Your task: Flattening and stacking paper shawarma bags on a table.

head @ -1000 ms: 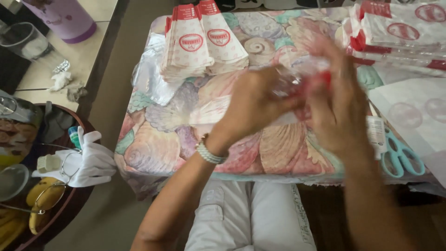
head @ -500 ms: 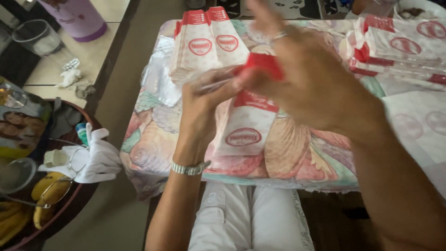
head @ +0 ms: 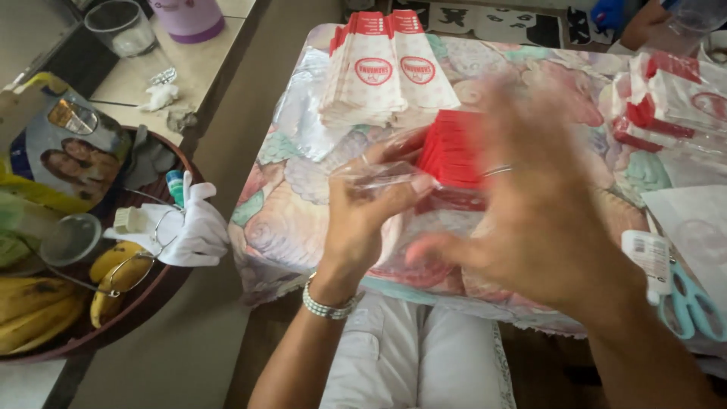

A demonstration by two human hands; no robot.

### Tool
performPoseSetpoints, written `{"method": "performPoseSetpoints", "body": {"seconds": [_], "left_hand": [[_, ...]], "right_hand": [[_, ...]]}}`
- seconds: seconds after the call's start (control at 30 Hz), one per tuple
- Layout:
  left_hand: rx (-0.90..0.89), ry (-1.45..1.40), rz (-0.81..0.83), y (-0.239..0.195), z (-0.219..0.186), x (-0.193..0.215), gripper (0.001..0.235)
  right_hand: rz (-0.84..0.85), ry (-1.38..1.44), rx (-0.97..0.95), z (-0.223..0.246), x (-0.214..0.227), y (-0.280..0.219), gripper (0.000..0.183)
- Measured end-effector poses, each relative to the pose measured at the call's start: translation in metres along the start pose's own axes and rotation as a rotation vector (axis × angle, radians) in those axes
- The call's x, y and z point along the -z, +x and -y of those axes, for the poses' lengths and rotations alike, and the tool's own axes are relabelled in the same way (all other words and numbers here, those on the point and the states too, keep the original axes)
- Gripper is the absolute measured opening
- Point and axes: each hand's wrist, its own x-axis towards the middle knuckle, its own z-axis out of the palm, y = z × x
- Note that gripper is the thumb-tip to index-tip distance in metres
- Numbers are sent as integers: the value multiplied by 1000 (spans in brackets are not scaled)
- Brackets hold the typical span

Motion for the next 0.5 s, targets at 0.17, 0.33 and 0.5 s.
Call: {"method": "performPoseSetpoints", "body": {"seconds": [0.17,0.33,0.5], "left_hand": [[-89,123,29,-2,-5,-8,48],[-213,400,-36,-2,-5,-5,33],[-368,628,24,-1,-11,-20,15]], "right_hand": [[4,-115,95,5,8,11,131],[69,-134,178,-1,14,17,116],[130,-39,181,-4,31,32,84]]}}
